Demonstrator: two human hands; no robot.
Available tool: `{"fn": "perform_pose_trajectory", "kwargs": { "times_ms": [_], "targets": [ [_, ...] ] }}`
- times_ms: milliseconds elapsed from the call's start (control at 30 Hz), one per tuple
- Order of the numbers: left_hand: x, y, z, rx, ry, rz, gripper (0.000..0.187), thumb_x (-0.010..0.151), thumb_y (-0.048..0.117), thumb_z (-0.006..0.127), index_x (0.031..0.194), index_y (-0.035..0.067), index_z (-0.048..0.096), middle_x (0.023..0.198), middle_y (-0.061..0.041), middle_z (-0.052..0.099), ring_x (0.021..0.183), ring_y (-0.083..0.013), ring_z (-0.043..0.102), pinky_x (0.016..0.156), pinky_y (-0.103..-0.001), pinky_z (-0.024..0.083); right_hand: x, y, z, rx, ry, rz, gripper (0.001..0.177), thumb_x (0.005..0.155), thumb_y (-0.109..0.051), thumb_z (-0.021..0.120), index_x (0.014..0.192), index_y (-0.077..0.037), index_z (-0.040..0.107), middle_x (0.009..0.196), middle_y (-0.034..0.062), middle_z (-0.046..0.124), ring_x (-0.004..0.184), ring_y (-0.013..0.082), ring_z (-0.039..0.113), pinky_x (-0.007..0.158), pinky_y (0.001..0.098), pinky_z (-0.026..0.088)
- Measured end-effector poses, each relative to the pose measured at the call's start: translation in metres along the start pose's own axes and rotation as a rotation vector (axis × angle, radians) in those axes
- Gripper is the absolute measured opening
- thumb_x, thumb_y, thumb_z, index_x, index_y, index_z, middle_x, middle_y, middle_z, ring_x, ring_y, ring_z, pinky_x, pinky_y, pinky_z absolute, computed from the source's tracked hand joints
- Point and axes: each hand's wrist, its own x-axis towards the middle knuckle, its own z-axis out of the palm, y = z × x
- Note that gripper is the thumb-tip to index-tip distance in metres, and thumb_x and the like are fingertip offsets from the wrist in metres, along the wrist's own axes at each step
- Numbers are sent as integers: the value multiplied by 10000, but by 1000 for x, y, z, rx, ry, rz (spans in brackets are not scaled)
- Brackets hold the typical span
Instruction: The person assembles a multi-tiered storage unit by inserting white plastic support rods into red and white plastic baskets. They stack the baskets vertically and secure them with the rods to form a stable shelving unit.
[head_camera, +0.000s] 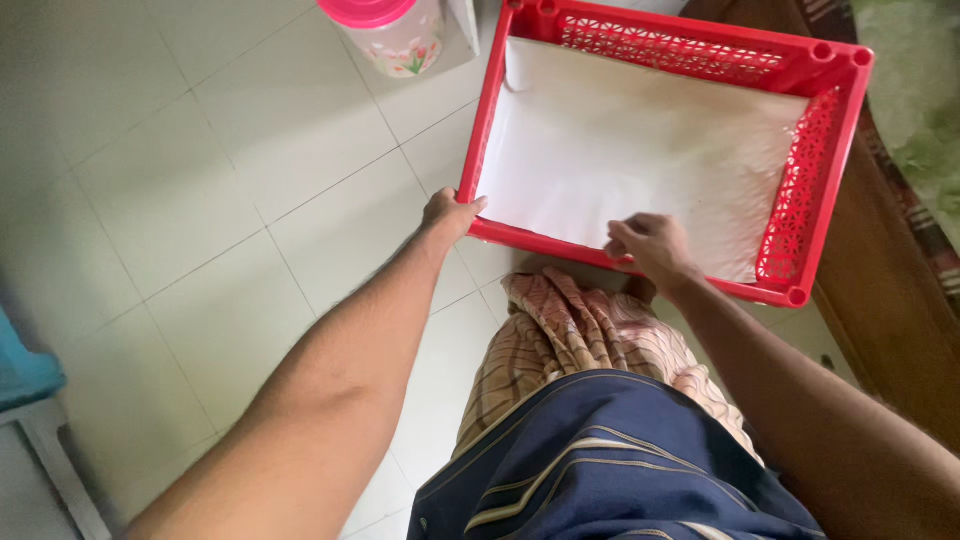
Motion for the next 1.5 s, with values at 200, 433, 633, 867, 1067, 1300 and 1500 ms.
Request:
{"fn": "perform_pose_trajectory", "kwargs": {
  "times_ms": [200, 433, 633, 867, 1067, 1300, 1500],
  "targets": [
    [5, -4, 3, -32, 104, -49, 374, 895, 345, 756, 1125, 52, 720, 1109, -156, 757, 1008, -278, 738, 899, -405, 591, -46, 68, -59, 381, 109, 558, 569, 1068, -471, 511, 1059, 73, 676, 997, 217, 745, 913, 289, 732, 814, 427, 618],
    [-7, -3, -6, 22, 48, -37, 324, 927, 297, 718, 1146, 59, 718, 1138, -160, 744, 1041, -290, 726, 907, -415, 583, -40, 102, -67, 1052, 108, 431, 541, 1050, -319, 508, 1396, 85, 410, 1320, 258, 627, 1223, 364, 662, 1038, 458, 583],
    [-21, -4, 9, 173, 71, -41, 363, 941, 335, 721, 1150, 39, 705, 1147, -184, 735, 1051, -321, 716, 930, -425, 574, -33, 68, -107, 1311, 97, 647, 640, 1062, -129, 537, 1391, 287, 178, 1439, 460, 353, 1343, 540, 493, 1071, 481, 491],
    [-64, 19, 48, -26, 16, -81, 347, 912, 297, 733, 1167, 61, 723, 1124, -164, 745, 1027, -290, 730, 899, -418, 584, 4, 94, -164, 1211, 189, 249, 612, 984, 4, 573, 1454, 123, 199, 1474, 326, 360, 1386, 465, 477, 1083, 519, 499],
    [-104, 50, 120, -242, -325, -161, 238, 905, 159, 743, 1124, 71, 713, 1023, -114, 732, 840, -213, 637, 701, -379, 538, 36, 102, -220, 920, 425, -70, 602, 935, 24, 692, 1448, 1, 377, 1418, 183, 438, 1298, 343, 552, 1056, 438, 550],
    [-146, 54, 218, -338, -672, -227, 338, 903, 254, 741, 1166, 41, 760, 1108, -121, 752, 976, -225, 703, 760, -379, 582, 44, 54, -217, 260, 181, -139, 438, 946, -139, 709, 1373, -81, 628, 1369, 190, 637, 1295, 233, 583, 1074, 365, 468],
    [-143, 81, 212, -528, -374, -313, 476, 953, 305, 685, 1350, 54, 608, 1337, -131, 657, 1220, -260, 609, 1005, -470, 497, 31, 21, -181, -78, -53, -106, 328, 972, -217, 662, 1261, -62, 678, 1289, 81, 690, 1178, 198, 649, 972, 382, 558]
  ]
}}
